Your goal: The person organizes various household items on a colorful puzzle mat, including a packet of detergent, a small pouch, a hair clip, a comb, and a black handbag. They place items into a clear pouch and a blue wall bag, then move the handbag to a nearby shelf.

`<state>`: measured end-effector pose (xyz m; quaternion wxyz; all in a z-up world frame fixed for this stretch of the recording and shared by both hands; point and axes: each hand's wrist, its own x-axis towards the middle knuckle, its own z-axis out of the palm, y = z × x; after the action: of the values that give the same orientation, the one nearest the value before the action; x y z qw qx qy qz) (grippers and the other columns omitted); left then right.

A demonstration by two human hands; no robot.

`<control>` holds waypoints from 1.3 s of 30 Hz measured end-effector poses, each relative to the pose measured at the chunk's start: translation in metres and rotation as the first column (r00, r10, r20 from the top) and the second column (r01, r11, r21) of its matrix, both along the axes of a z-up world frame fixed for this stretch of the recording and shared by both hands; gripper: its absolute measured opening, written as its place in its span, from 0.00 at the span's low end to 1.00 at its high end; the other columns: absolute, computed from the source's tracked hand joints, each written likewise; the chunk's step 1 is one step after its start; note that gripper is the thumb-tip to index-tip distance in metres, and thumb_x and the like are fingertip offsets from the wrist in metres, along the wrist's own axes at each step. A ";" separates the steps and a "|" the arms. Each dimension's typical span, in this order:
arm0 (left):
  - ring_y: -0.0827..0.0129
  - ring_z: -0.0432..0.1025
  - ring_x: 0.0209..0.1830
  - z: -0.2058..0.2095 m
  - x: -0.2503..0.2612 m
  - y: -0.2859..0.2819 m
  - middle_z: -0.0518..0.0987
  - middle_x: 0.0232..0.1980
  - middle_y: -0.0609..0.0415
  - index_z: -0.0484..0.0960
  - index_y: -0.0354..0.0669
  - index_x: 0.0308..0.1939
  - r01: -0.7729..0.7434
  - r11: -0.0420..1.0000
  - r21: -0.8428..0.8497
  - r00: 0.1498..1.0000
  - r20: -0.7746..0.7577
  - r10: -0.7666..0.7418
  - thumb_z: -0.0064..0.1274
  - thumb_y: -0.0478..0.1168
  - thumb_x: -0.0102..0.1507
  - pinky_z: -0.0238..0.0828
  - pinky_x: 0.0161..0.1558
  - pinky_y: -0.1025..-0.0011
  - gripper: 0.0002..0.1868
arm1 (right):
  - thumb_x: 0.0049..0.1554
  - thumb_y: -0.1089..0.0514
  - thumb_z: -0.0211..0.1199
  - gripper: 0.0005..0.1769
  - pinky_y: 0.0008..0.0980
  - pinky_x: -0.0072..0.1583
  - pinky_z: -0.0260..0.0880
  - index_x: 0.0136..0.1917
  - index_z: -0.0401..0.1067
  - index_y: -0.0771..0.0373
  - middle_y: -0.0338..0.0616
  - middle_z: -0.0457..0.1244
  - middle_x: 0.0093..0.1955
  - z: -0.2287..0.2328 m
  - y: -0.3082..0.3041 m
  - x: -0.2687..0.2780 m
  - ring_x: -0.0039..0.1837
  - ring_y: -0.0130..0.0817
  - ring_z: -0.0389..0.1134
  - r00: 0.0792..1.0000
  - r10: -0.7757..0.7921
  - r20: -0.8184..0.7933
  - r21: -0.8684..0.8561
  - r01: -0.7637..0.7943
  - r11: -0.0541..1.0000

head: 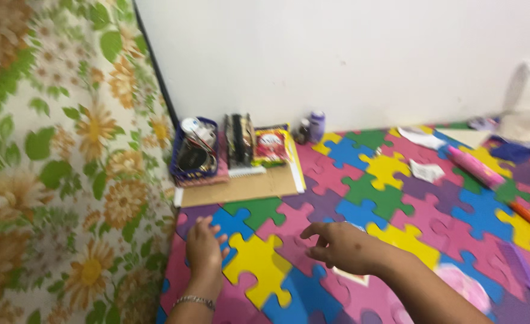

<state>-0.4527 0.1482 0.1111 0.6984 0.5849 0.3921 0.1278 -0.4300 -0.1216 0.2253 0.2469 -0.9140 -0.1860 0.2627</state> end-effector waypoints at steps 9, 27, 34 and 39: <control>0.72 0.74 0.36 -0.032 -0.021 -0.100 0.81 0.41 0.57 0.83 0.44 0.52 0.422 0.864 0.275 0.892 0.044 -0.450 0.47 0.43 0.68 0.72 0.32 0.70 0.14 | 0.60 0.53 0.62 0.17 0.38 0.54 0.76 0.61 0.78 0.56 0.45 0.72 0.48 -0.112 -0.221 -0.057 0.50 0.36 0.76 0.804 -0.586 0.104 0.128 0.573 0.809; 0.77 0.74 0.22 0.018 0.017 -0.449 0.83 0.25 0.53 0.88 0.39 0.37 0.837 0.418 0.352 0.470 -0.075 -0.879 0.60 0.47 0.63 0.70 0.28 0.75 0.14 | 0.63 0.55 0.56 0.15 0.40 0.47 0.72 0.56 0.80 0.60 0.47 0.74 0.45 -0.167 -0.516 0.037 0.44 0.40 0.71 0.539 -0.841 0.038 0.382 0.770 0.511; 0.77 0.70 0.20 0.038 0.023 -0.518 0.83 0.26 0.55 0.86 0.47 0.48 0.796 0.498 0.344 0.546 -0.054 -0.836 0.47 0.45 0.67 0.69 0.27 0.72 0.14 | 0.54 0.52 0.65 0.19 0.42 0.57 0.74 0.57 0.80 0.60 0.51 0.72 0.51 -0.187 -0.581 0.133 0.52 0.47 0.75 0.559 -0.531 0.638 0.208 0.538 0.817; 0.76 0.76 0.27 0.016 0.032 -0.526 0.86 0.33 0.55 0.85 0.44 0.49 0.736 0.587 0.337 0.640 -0.066 -0.765 0.48 0.40 0.66 0.75 0.34 0.74 0.13 | 0.51 0.43 0.70 0.25 0.48 0.57 0.70 0.59 0.78 0.55 0.48 0.70 0.55 -0.180 -0.579 0.151 0.58 0.48 0.71 0.720 -0.437 0.539 -0.139 0.587 0.797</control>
<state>-0.4208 -0.3776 0.1271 0.5935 0.7982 0.0503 -0.0895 -0.2793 -0.7004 0.0449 0.1148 -0.9909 0.0643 -0.0271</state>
